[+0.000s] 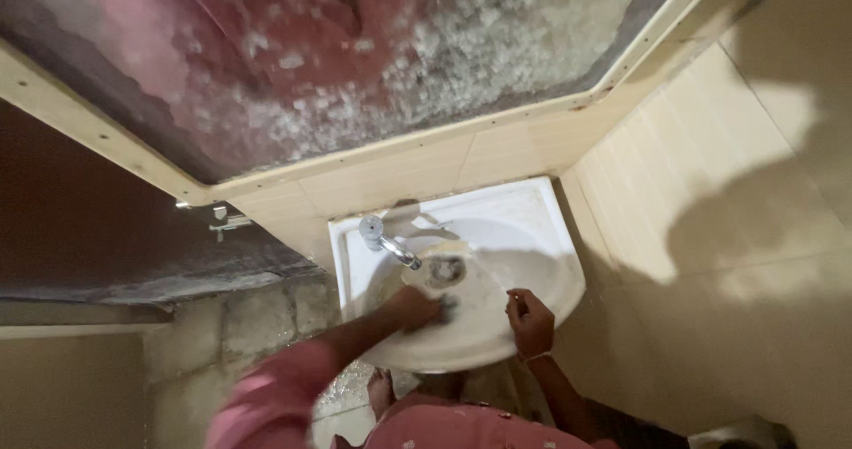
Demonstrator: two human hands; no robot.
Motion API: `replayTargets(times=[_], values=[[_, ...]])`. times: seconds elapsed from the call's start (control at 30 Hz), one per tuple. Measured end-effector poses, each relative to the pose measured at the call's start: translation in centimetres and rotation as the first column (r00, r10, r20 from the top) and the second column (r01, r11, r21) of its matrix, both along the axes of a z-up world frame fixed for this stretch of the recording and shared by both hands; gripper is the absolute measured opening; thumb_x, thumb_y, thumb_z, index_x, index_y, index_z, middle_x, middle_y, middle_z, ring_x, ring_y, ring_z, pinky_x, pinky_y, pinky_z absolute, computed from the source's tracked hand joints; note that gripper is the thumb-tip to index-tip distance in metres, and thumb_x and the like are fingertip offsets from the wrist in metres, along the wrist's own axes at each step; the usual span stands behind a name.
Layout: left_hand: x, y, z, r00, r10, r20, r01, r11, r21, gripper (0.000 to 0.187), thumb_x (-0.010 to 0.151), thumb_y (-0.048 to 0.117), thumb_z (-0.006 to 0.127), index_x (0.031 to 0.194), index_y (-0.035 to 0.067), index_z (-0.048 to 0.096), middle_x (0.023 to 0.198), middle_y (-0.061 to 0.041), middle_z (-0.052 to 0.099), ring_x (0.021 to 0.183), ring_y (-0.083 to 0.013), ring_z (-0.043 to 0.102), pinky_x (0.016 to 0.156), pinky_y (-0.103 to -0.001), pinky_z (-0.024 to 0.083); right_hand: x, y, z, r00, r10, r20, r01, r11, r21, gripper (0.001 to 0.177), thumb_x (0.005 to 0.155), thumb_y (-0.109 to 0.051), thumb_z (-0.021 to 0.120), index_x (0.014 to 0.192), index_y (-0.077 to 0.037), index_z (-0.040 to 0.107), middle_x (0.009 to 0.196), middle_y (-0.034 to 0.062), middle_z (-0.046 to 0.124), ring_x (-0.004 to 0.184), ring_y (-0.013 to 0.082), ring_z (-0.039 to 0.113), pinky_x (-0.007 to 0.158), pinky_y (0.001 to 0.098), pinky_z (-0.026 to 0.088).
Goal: The person cleans a bathroom sink and faucet using a cloth and a grey pad.
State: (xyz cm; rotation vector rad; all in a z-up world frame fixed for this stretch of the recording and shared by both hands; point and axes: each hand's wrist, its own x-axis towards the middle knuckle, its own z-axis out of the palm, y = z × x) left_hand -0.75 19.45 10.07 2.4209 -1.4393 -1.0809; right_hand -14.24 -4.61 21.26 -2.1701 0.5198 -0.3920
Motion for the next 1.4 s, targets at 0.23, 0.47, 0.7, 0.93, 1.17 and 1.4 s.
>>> replayTargets(times=[0.23,0.47,0.7,0.93,1.17,1.4], values=[[0.2,-4.8,-1.6,0.970,-0.091,0.224,0.107,0.992,-0.061,0.039,0.108,0.045,0.046,0.134,0.015,0.051,0.089,-0.016,0.070,0.067,-0.0291,0.072,0.054,-0.041,0.055,0.1,-0.1,0.6,0.999,0.026,-0.043,-0.025,0.999,0.026,0.015,0.092,-0.013,0.068,0.103,-0.005,0.074,0.070,0.0073,0.073,0.059,0.0147,0.067,0.059,0.0313,0.053],[1.8,-22.0,-1.4,0.948,-0.196,0.250,0.230,0.966,-0.115,0.017,0.087,0.029,0.071,0.089,0.014,0.080,0.084,-0.008,0.078,0.072,-0.0254,0.074,0.058,-0.040,0.054,0.3,-1.0,-0.7,0.995,0.056,0.078,-0.044,0.987,-0.152,0.014,0.093,-0.015,0.070,0.103,-0.006,0.074,0.079,0.0090,0.073,0.064,0.0176,0.070,0.061,0.0328,0.056],[-0.6,2.1,-0.6,0.968,0.225,-0.115,-0.196,0.956,0.217,0.042,0.097,0.051,0.054,0.120,0.018,0.066,0.076,-0.013,0.074,0.065,-0.0290,0.073,0.064,-0.040,0.058,0.3,-0.2,0.3,0.997,-0.003,-0.076,-0.002,0.998,-0.058,0.013,0.093,-0.014,0.068,0.102,-0.007,0.074,0.073,0.0082,0.074,0.063,0.0174,0.072,0.061,0.0335,0.056],[0.0,-7.7,-3.7,0.968,-0.091,0.233,0.113,0.990,-0.085,0.015,0.080,0.022,0.071,0.090,0.011,0.072,0.077,-0.015,0.072,0.069,-0.0327,0.071,0.056,-0.048,0.056,-0.3,-0.5,-0.5,0.996,-0.007,-0.089,0.007,1.000,-0.006,0.013,0.092,-0.016,0.070,0.099,-0.005,0.073,0.073,0.0106,0.073,0.063,0.0201,0.071,0.062,0.0342,0.055],[0.2,-20.7,-2.4,0.965,-0.142,0.221,0.167,0.981,-0.101,0.019,0.086,0.034,0.074,0.097,0.019,0.080,0.096,-0.007,0.079,0.084,-0.0249,0.073,0.068,-0.041,0.058,0.2,-0.9,-0.9,0.992,0.061,0.110,-0.048,0.993,-0.112,0.017,0.089,-0.016,0.072,0.101,-0.004,0.073,0.082,0.0123,0.073,0.068,0.0215,0.071,0.062,0.0345,0.056],[0.0,1.6,-3.3,0.988,-0.046,0.148,0.020,0.985,0.169,0.026,0.096,0.038,0.062,0.106,0.017,0.074,0.089,-0.011,0.074,0.078,-0.0301,0.073,0.065,-0.048,0.053,0.3,-0.3,0.0,0.996,-0.006,-0.086,0.006,1.000,-0.008,0.014,0.089,-0.013,0.072,0.101,-0.006,0.075,0.068,0.0109,0.068,0.058,0.0202,0.064,0.058,0.0341,0.052]])
